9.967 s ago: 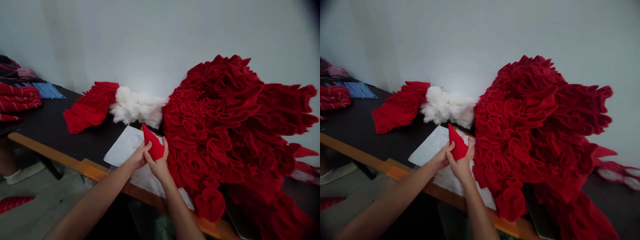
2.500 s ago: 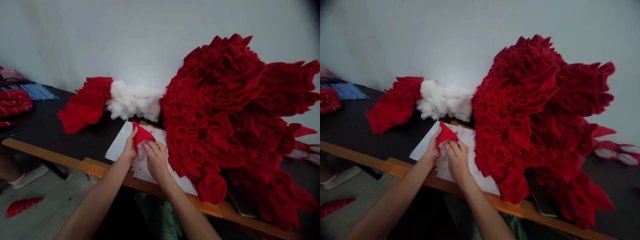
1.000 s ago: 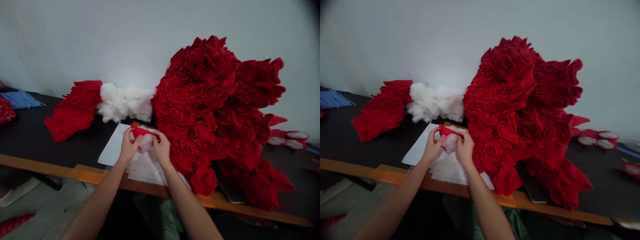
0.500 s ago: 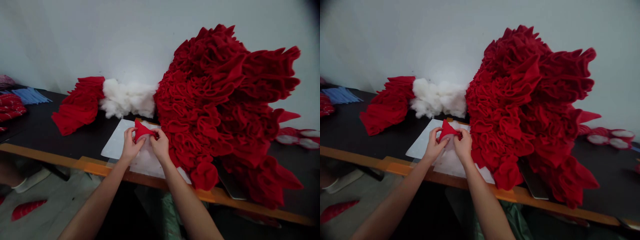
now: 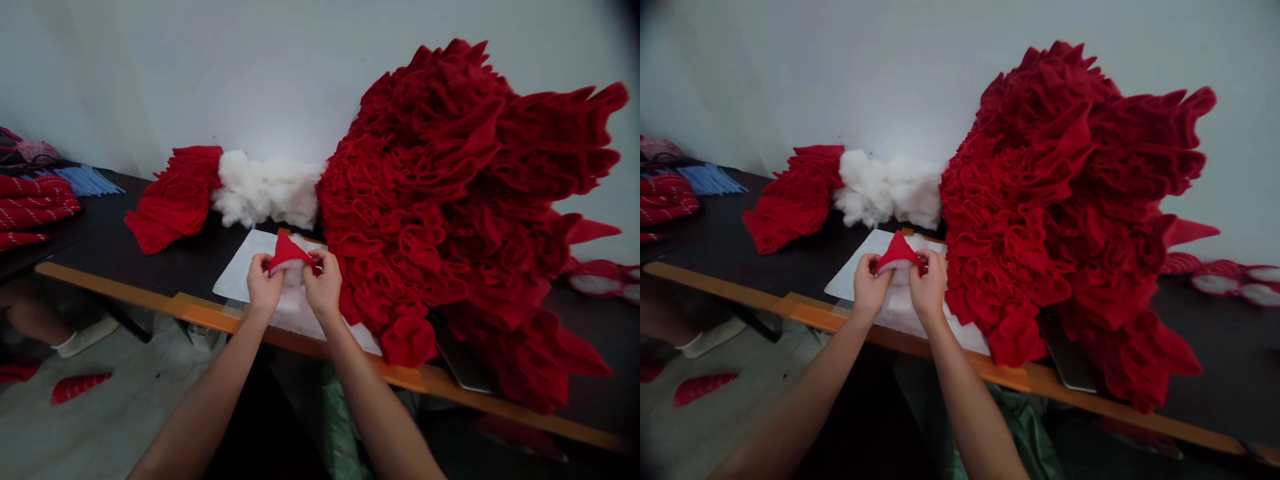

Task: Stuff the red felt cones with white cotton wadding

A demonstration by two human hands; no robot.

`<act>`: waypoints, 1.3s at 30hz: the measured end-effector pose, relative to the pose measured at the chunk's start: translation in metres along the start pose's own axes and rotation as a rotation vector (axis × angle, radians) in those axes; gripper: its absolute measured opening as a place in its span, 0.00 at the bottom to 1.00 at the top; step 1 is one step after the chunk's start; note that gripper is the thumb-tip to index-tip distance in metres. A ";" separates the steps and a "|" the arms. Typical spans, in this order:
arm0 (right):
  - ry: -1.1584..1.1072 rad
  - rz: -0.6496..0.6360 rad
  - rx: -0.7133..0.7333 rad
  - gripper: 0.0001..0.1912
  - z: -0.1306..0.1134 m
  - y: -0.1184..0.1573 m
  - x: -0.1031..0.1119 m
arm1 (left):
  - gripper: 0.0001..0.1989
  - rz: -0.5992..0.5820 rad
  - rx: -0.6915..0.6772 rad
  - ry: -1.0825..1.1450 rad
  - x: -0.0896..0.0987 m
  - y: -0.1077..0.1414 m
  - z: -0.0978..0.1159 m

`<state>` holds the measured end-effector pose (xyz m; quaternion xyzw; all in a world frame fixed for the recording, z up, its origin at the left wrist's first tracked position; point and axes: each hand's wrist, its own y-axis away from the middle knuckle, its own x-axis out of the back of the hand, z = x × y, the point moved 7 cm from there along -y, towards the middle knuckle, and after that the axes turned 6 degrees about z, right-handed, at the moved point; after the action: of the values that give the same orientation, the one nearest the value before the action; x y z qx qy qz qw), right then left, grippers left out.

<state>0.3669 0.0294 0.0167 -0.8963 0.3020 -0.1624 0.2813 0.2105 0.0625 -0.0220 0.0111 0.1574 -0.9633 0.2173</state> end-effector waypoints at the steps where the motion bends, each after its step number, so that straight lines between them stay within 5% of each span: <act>1: -0.051 -0.026 -0.043 0.12 0.004 0.002 -0.001 | 0.11 0.010 0.016 0.021 0.001 0.000 -0.001; 5: -0.235 -0.111 -0.237 0.19 0.021 0.013 -0.005 | 0.16 -0.056 0.053 0.182 0.002 0.008 0.000; 11: -0.335 0.011 -0.357 0.12 0.032 0.024 0.000 | 0.22 -0.145 0.079 0.465 0.009 0.034 0.007; 18: -0.424 0.101 -0.407 0.11 0.025 0.048 -0.006 | 0.17 0.011 0.081 0.236 0.019 0.037 -0.008; 22: -0.414 0.111 -0.394 0.11 0.027 0.045 -0.002 | 0.18 -0.053 0.151 0.194 0.020 0.038 -0.010; 28: -0.391 -0.019 -0.343 0.08 0.020 0.032 0.002 | 0.31 -0.251 0.111 0.141 0.022 0.042 0.013; 35: -0.614 -0.243 -0.375 0.17 0.004 0.045 -0.012 | 0.26 -0.100 0.062 0.122 0.030 0.034 0.010; 39: -0.529 -0.089 -0.453 0.14 0.019 0.046 -0.007 | 0.27 -0.134 0.094 0.194 0.024 0.039 0.010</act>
<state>0.3490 0.0114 -0.0265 -0.9593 0.2076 0.1343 0.1365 0.2054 0.0156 -0.0266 0.1041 0.1327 -0.9763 0.1357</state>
